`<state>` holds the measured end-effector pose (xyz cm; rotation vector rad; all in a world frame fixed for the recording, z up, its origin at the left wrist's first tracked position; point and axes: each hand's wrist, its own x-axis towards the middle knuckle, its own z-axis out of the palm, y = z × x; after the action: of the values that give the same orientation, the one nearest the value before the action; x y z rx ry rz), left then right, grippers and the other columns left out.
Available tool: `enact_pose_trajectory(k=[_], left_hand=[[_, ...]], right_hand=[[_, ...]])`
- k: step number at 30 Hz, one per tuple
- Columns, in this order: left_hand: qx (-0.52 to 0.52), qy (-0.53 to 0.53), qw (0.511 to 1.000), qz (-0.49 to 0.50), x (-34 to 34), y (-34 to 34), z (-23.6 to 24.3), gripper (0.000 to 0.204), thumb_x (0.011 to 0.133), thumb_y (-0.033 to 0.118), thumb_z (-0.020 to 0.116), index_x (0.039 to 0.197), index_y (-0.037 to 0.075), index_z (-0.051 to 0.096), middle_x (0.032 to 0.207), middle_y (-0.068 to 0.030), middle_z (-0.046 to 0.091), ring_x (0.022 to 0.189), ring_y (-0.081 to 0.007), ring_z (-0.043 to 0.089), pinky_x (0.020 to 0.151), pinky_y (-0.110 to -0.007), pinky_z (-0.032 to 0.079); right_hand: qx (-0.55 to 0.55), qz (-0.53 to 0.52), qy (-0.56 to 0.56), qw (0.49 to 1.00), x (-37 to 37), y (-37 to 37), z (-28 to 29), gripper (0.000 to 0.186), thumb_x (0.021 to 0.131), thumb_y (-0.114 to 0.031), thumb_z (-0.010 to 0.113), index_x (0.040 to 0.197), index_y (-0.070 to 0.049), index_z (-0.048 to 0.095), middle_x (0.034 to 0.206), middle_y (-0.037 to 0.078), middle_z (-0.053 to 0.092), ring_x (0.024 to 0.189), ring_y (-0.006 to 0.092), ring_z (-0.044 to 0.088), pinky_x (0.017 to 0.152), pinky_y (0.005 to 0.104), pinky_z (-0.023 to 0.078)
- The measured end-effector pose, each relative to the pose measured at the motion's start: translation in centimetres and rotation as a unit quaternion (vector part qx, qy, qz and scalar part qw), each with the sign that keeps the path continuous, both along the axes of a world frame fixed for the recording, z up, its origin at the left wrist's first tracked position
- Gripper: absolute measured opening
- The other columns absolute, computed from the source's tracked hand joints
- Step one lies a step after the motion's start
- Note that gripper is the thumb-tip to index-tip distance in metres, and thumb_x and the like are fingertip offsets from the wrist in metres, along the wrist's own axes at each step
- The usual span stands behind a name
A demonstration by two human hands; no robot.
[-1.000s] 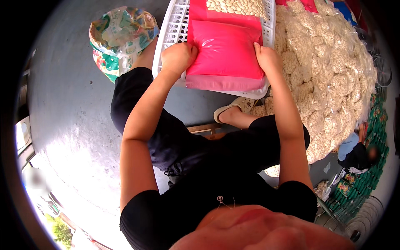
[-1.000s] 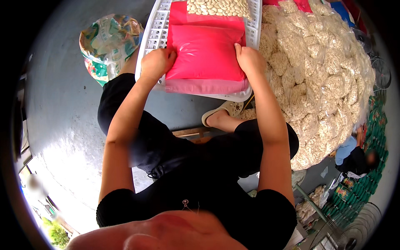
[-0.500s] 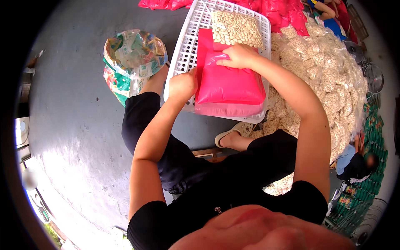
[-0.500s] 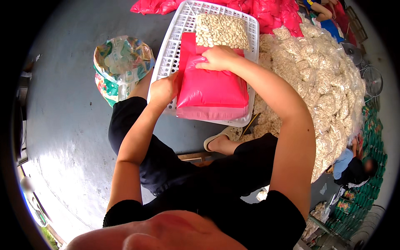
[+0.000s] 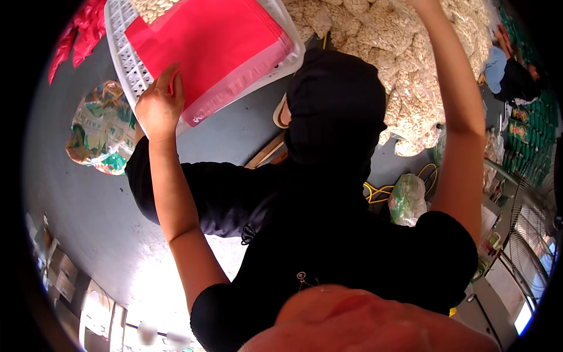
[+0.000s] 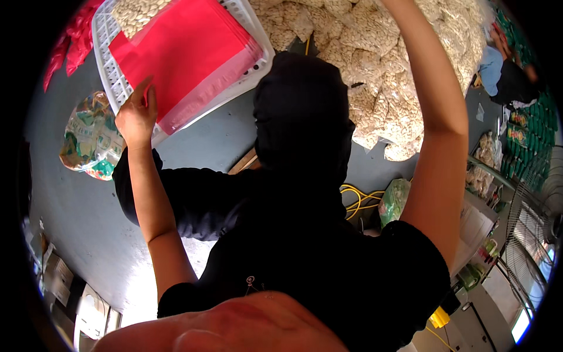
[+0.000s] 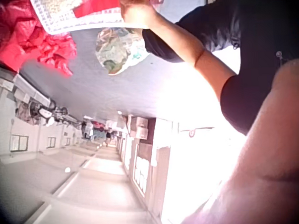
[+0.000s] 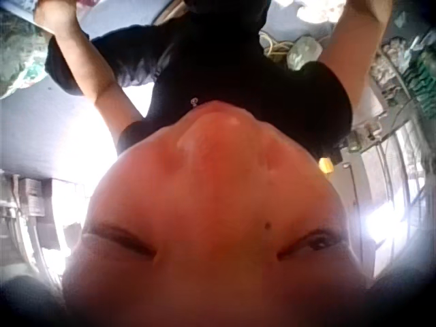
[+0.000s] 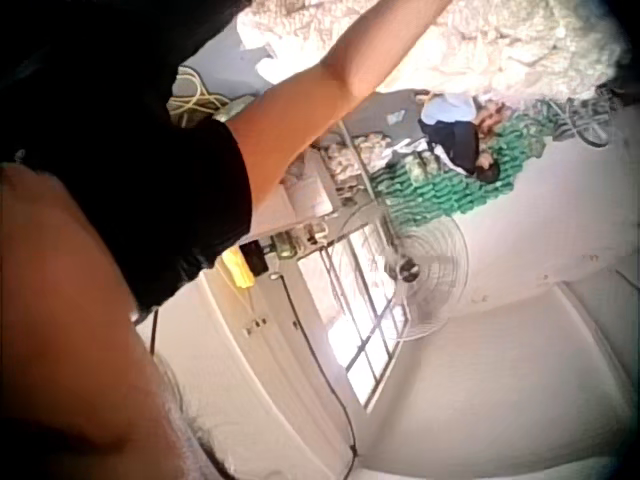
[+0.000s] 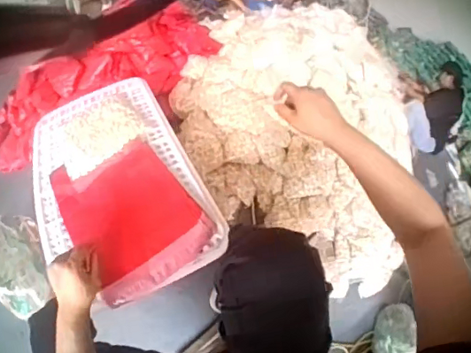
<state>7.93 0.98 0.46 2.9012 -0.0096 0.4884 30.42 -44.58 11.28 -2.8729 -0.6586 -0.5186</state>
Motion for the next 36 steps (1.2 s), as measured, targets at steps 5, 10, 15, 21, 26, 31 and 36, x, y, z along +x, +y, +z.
enact_pose_trajectory(k=[5,10,15,21,26,31,36], left_hand=[[0.011,0.038,0.991,-0.131,0.5,-4.1,-2.4,0.034,0.088,0.033,0.066,0.121,0.027,0.065,0.093,-0.0051,0.073,0.069,-0.0257,0.070,0.058,-0.036,0.055],[-0.007,0.046,0.994,-0.101,1.0,-5.3,-4.0,0.031,0.090,0.027,0.063,0.121,0.023,0.067,0.100,-0.0062,0.073,0.076,-0.0248,0.071,0.063,-0.035,0.056],[-0.037,0.060,0.994,-0.087,0.2,-5.1,-3.7,0.030,0.092,0.020,0.059,0.122,0.018,0.068,0.106,-0.0099,0.072,0.085,-0.0269,0.071,0.069,-0.035,0.056],[-0.039,0.037,0.993,-0.102,0.6,-4.8,-4.3,0.030,0.090,0.015,0.061,0.120,0.019,0.069,0.103,-0.0089,0.072,0.083,-0.0247,0.072,0.069,-0.034,0.056],[-0.018,0.009,0.993,-0.114,1.3,-5.6,-3.8,0.030,0.087,0.015,0.063,0.116,0.019,0.069,0.098,-0.0080,0.072,0.082,-0.0236,0.070,0.071,-0.034,0.056],[0.020,0.013,0.992,-0.123,0.8,-5.6,-3.4,0.031,0.086,0.019,0.064,0.117,0.017,0.068,0.102,-0.0071,0.071,0.088,-0.0258,0.069,0.076,-0.037,0.055],[-0.037,0.100,0.987,-0.119,-0.8,-4.6,-1.4,0.045,0.082,0.035,0.072,0.120,0.013,0.065,0.112,-0.0101,0.068,0.098,-0.0292,0.066,0.082,-0.040,0.054]], right_hand=[[-0.211,-0.278,0.504,0.790,-16.3,-18.5,-22.5,0.063,0.084,-0.057,0.062,0.103,0.003,0.067,0.105,0.024,0.068,0.100,0.0379,0.066,0.086,0.0465,0.051],[-0.032,-0.406,0.574,0.711,-28.0,-18.8,-33.9,0.092,0.066,-0.066,0.075,0.128,-0.001,0.055,0.121,0.025,0.063,0.115,0.0335,0.060,0.094,0.0445,0.048],[-0.137,-0.465,0.423,0.765,-31.0,-14.4,-35.2,0.131,0.056,-0.060,0.084,0.153,-0.008,0.014,0.157,0.017,0.025,0.144,0.0332,0.026,0.113,0.0525,0.026],[-0.137,-0.504,0.467,0.713,-25.5,-17.7,-37.1,0.072,0.084,-0.037,0.067,0.144,-0.009,0.038,0.133,0.017,0.057,0.128,0.0321,0.050,0.098,0.0462,0.045],[-0.125,-0.363,0.444,0.810,-25.7,-23.4,-35.9,0.030,0.090,-0.024,0.055,0.107,-0.003,0.068,0.110,0.019,0.069,0.105,0.0324,0.066,0.085,0.0447,0.053],[0.468,-0.286,0.447,0.706,-27.5,-26.1,-24.8,0.018,0.092,-0.013,0.062,0.100,0.003,0.066,0.083,0.003,0.065,0.070,0.0125,0.055,0.061,0.0288,0.044],[0.780,-0.156,0.238,0.558,-32.3,-21.5,-13.5,0.090,0.087,-0.048,0.062,0.151,-0.002,0.019,0.153,0.021,0.029,0.138,0.0396,0.034,0.111,0.0543,0.033]])
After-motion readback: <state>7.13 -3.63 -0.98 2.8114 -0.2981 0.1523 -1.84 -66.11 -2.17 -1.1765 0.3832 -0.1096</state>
